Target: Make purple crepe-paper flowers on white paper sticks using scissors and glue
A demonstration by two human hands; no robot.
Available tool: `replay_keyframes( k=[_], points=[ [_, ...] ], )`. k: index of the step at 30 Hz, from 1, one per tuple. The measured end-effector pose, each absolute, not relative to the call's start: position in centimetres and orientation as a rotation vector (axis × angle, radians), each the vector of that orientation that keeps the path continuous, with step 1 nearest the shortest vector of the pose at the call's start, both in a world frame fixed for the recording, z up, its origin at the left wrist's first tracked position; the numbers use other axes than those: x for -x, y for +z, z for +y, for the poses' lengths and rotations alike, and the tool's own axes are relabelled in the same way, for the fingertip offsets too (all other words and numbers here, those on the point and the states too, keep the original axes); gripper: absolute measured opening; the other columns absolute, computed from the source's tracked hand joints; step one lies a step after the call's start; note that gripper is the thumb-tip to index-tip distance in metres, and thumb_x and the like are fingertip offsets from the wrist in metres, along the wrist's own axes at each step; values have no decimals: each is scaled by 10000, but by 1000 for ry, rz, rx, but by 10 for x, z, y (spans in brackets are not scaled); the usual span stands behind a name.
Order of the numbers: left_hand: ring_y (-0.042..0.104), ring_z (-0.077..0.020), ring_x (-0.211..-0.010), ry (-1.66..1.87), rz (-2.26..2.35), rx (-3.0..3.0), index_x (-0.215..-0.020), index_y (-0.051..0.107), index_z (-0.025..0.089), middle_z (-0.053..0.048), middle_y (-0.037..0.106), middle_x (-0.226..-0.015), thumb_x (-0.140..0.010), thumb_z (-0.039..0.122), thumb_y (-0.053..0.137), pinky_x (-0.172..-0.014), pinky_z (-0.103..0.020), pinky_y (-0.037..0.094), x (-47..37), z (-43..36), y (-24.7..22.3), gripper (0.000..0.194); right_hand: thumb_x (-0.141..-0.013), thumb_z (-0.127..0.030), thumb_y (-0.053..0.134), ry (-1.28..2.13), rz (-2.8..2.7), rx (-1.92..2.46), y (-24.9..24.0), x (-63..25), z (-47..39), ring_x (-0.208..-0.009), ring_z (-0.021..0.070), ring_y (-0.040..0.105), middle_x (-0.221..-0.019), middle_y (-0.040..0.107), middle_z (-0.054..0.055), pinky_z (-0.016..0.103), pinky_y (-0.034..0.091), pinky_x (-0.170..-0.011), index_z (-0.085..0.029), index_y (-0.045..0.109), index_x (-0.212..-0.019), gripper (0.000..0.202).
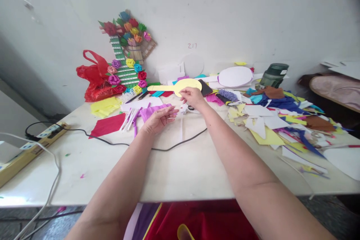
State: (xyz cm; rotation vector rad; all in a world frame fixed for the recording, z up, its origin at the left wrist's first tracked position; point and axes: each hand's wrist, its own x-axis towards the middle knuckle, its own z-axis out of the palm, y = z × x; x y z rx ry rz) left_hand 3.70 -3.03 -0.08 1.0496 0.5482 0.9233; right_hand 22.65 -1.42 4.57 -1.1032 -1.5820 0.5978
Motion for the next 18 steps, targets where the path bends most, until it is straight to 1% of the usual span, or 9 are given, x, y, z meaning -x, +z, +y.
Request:
replay_keyframes(
  k=[3, 5, 6, 8, 10, 12, 14, 16, 18],
  points=[
    [649, -192, -861, 936, 572, -1063, -1089, 612, 99, -146, 671, -1003, -755, 225, 592, -712, -268, 514, -37, -28, -3, 357, -721, -208, 558, 835, -1237, 1052, 46, -249, -12, -417, 85, 521, -578, 617, 21, 167, 299, -340, -133, 581, -746, 83],
    [643, -206, -892, 947, 578, -1072, -1102, 603, 94, -150, 672, -991, -753, 229, 591, -716, -273, 514, -37, -26, -4, 374, -709, -178, 546, 843, -977, 1004, 44, -267, -8, -418, 74, 497, -618, 628, 24, 166, 281, -333, -142, 547, -751, 56],
    [643, -207, -890, 952, 582, -1075, -1105, 601, 92, -150, 674, -981, -751, 229, 592, -714, -272, 514, -37, -26, -4, 380, -707, -149, 516, 795, -836, 1027, 43, -276, -6, -426, 71, 495, -629, 625, 19, 166, 289, -341, -149, 528, -745, 40],
    [648, -197, -855, 968, 589, -1071, -1094, 602, 91, -145, 680, -950, -743, 226, 597, -697, -266, 515, -37, -26, -4, 376, -697, -104, 451, 642, -629, 1189, 40, -292, -4, -483, 87, 529, -657, 625, 25, 184, 357, -394, -158, 514, -719, 85],
    [651, -178, -802, 986, 593, -1059, -1068, 610, 96, -136, 685, -917, -730, 221, 609, -679, -258, 514, -37, -26, -3, 361, -680, -106, 434, 345, -527, 1482, 37, -305, -5, -565, 131, 568, -664, 622, 39, 233, 424, -476, -165, 525, -668, 108],
    [647, -157, -740, 1010, 603, -1044, -1023, 624, 103, -122, 687, -886, -716, 225, 621, -666, -257, 514, -37, -27, -3, 331, -656, -129, 468, 195, -497, 1581, 35, -313, -10, -721, 199, 589, -734, 635, 71, 301, 449, -603, -169, 557, -645, 98],
    [629, -134, -656, 1053, 613, -1034, -895, 645, 107, -95, 683, -798, -701, 241, 635, -630, -247, 506, -36, -26, -2, 236, -678, -160, 466, 61, -498, 1647, 36, -317, -15, -858, 239, 572, -813, 649, 87, 356, 424, -747, -175, 603, -696, 138],
    [583, -106, -553, 1140, 614, -1026, -689, 607, 121, -54, 642, -654, -691, 271, 643, -553, -222, 476, -34, -24, -2, 154, -721, -203, 449, -62, -579, 1694, 38, -315, -18, -874, 235, 569, -852, 660, 80, 366, 393, -807, -180, 632, -779, 194],
    [511, -82, -460, 1279, 619, -1012, -535, 486, 151, -14, 559, -522, -688, 303, 637, -459, -197, 410, -29, -19, 0, 264, -760, -239, 432, -116, -681, 1682, 40, -309, -18, -854, 221, 574, -880, 666, 74, 347, 389, -800, -181, 638, -857, 235]
  ],
)
